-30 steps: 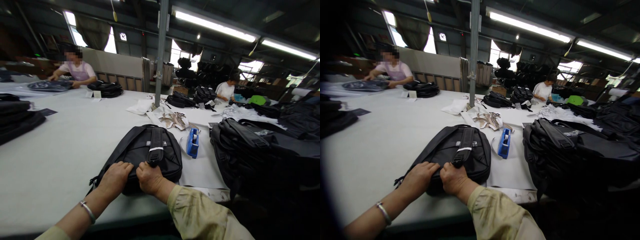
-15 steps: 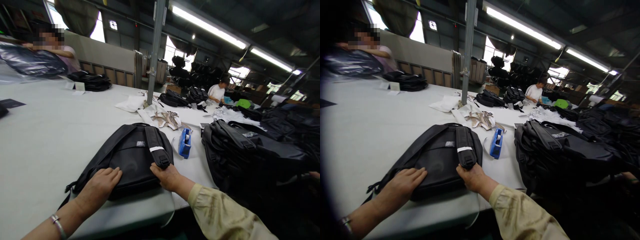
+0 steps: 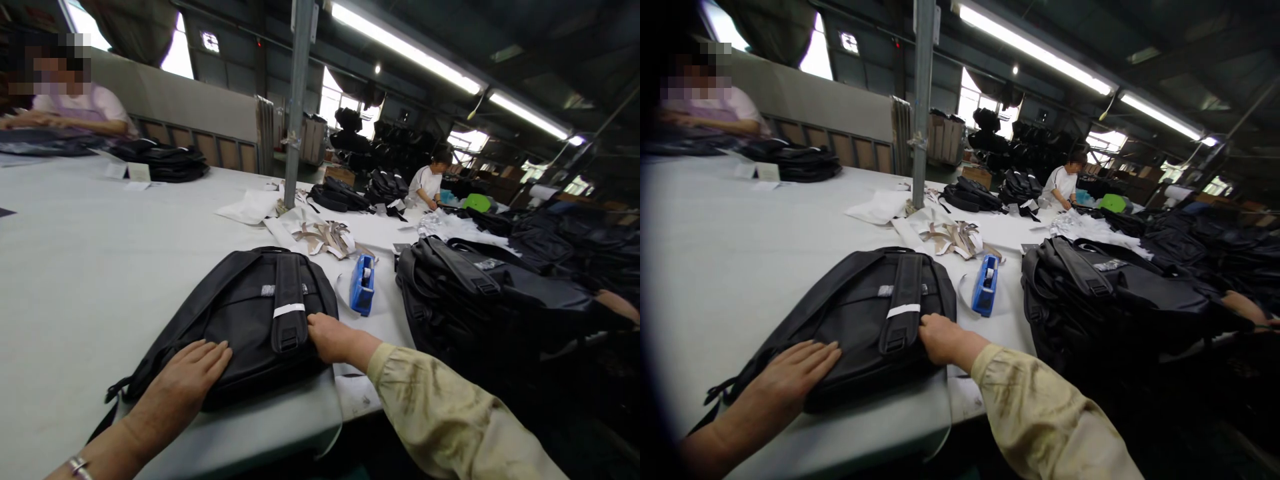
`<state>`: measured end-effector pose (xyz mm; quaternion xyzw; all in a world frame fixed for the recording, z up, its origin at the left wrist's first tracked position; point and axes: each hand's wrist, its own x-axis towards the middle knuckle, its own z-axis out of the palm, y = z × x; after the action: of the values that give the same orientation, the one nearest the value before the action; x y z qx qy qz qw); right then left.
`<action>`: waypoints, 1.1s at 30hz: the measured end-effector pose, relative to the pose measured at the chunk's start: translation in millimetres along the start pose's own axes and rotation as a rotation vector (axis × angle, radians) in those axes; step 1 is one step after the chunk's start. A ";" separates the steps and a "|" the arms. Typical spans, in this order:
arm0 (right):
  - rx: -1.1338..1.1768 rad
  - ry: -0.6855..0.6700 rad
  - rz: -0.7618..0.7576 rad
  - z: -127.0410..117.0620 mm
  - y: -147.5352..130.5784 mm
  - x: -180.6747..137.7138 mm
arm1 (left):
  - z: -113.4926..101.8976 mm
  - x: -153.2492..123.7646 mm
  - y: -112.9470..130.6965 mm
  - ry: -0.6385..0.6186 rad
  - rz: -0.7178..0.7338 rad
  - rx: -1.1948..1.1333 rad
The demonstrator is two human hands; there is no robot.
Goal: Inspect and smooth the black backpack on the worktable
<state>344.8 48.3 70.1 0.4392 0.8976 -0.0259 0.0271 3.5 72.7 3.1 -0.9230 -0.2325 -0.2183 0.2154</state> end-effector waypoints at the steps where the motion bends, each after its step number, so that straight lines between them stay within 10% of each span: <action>1: -0.025 0.034 0.050 6.6 -2.0 0.5 | -0.7 0.5 0.6 -0.001 -0.006 -0.008; 13: -0.199 0.163 -0.187 -6.0 -17.2 -21.5 | -26.7 -2.4 -31.4 -0.152 0.055 -0.096; 23: -0.067 0.214 0.125 28.2 -16.7 -26.1 | -4.5 -20.7 -38.3 -0.148 0.067 -0.095; 33: -0.317 0.456 -0.047 3.6 -17.7 -32.6 | -7.1 -31.6 -33.2 -0.159 -0.002 -0.048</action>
<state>350.9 11.6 69.2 0.4029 0.8833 0.2140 -0.1079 -41.2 85.1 2.8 -0.9422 -0.2443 -0.1499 0.1738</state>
